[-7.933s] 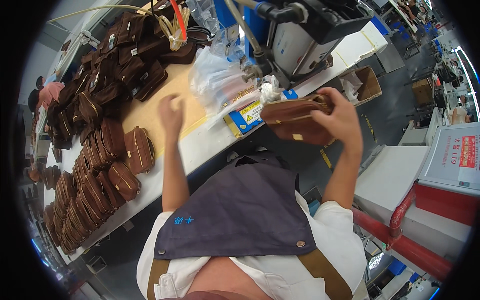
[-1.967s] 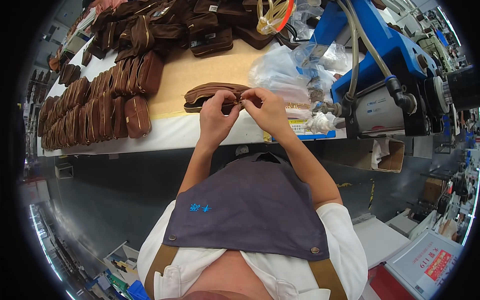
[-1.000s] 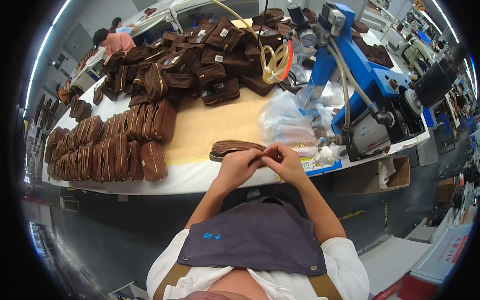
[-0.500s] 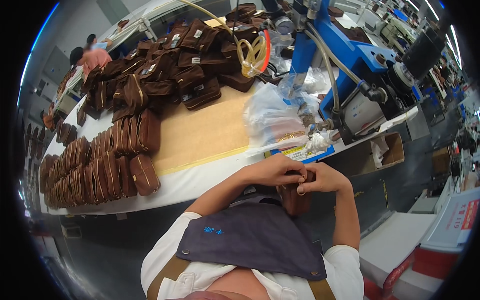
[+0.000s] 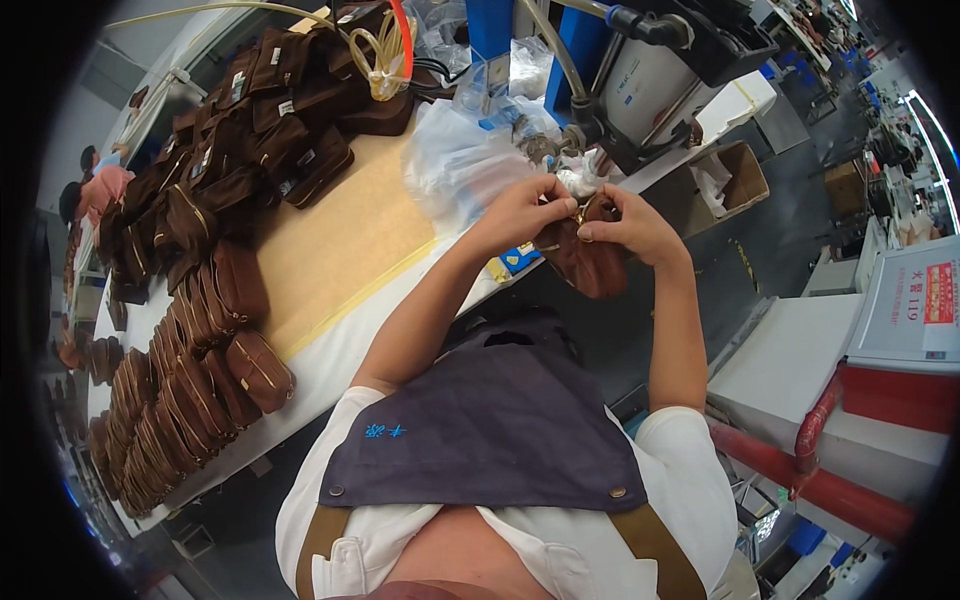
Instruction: Assembling leather pouches using a pneumatic pressing machine and manual manipulation.
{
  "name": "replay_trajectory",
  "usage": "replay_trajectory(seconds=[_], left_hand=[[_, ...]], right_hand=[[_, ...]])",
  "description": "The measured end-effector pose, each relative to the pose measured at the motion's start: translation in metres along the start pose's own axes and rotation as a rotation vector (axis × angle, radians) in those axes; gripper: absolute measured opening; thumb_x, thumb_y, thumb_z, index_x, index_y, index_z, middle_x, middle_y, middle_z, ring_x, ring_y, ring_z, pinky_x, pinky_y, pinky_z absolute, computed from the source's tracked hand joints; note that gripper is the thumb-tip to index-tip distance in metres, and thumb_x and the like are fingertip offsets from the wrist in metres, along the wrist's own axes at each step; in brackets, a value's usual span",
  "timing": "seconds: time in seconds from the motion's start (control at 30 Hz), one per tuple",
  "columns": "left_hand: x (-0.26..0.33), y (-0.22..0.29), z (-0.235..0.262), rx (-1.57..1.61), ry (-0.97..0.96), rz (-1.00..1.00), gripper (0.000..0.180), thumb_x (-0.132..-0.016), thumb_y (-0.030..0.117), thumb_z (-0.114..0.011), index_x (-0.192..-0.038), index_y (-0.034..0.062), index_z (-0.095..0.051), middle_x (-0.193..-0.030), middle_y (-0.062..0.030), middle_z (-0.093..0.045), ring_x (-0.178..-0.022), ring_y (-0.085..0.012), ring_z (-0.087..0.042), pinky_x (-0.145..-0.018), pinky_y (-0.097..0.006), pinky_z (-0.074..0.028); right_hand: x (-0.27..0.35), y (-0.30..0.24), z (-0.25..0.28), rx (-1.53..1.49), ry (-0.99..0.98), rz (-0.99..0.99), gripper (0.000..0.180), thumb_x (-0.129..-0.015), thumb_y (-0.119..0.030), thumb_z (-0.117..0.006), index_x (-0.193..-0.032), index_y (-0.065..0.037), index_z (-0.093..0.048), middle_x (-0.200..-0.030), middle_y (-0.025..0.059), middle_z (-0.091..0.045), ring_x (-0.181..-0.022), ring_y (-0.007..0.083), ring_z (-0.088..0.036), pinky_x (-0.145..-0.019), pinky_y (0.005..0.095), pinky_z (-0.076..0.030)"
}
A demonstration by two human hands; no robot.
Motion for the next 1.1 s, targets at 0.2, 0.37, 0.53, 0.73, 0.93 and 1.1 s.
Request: replay_trajectory(seconds=[0.2,0.37,0.53,0.73,0.93,1.1], left_hand=[[-0.025,0.002,-0.003,0.039,0.056,-0.051,0.025,-0.085,0.024,-0.066,-0.088,-0.0009,-0.065,-0.079,-0.0107,-0.066,-0.073,-0.0174,-0.063,-0.068,-0.033,-0.050],[-0.050,-0.013,0.001,0.294,0.069,0.082,0.016,-0.086,0.016,-0.065,-0.087,-0.0007,-0.064,-0.080,-0.0063,-0.067,-0.074,-0.0121,-0.061,-0.066,-0.027,-0.049],[-0.058,-0.013,0.000,0.336,0.060,0.099,0.015,-0.085,0.015,-0.065,-0.084,0.0001,-0.064,-0.077,-0.0048,-0.065,-0.070,-0.0113,-0.059,-0.064,-0.027,-0.048],[-0.056,-0.018,-0.001,0.286,0.101,0.040,0.013,-0.082,0.014,-0.065,-0.078,0.0012,-0.063,-0.074,-0.0052,-0.064,-0.069,-0.0117,-0.058,-0.062,-0.028,-0.048],[-0.055,-0.018,-0.002,0.284,0.093,0.064,0.014,-0.082,0.014,-0.065,-0.079,0.0008,-0.063,-0.075,-0.0056,-0.064,-0.070,-0.0121,-0.057,-0.064,-0.028,-0.047],[-0.055,-0.019,-0.002,0.298,0.083,0.069,0.015,-0.082,0.015,-0.065,-0.080,0.0005,-0.063,-0.076,-0.0053,-0.063,-0.071,-0.0125,-0.057,-0.065,-0.028,-0.047]], right_hand=[[-0.002,-0.004,0.022,-0.048,0.038,0.000,0.050,-0.072,-0.008,-0.077,-0.116,-0.001,-0.057,-0.102,0.0012,-0.063,-0.093,0.0097,-0.059,-0.085,0.0255,-0.049],[-0.022,-0.005,0.028,-0.109,0.087,0.047,0.050,-0.074,-0.012,-0.078,-0.118,-0.001,-0.057,-0.108,0.0022,-0.061,-0.100,0.0105,-0.058,-0.091,0.0268,-0.046],[-0.028,0.010,0.033,-0.211,0.046,0.024,0.056,-0.076,-0.010,-0.077,-0.127,-0.001,-0.054,-0.117,0.0046,-0.061,-0.107,0.0133,-0.056,-0.095,0.0287,-0.044],[-0.033,0.031,0.042,-0.213,0.001,-0.026,0.060,-0.078,-0.011,-0.076,-0.131,-0.004,-0.051,-0.116,0.0027,-0.060,-0.106,0.0129,-0.057,-0.096,0.0291,-0.044],[-0.039,0.040,0.047,-0.206,-0.044,0.025,0.067,-0.077,-0.009,-0.076,-0.136,-0.005,-0.045,-0.121,0.0027,-0.057,-0.111,0.0138,-0.054,-0.100,0.0303,-0.041],[-0.038,0.036,0.042,-0.243,-0.047,0.009,0.068,-0.076,-0.009,-0.076,-0.137,-0.005,-0.045,-0.121,0.0026,-0.057,-0.112,0.0139,-0.053,-0.100,0.0303,-0.041]])
Point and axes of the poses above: each hand's wrist, its own x-axis away from the middle knuckle, its own z-axis out of the back of the hand, y = z × x, the point moved 5 cm from there along -x, towards the middle knuckle
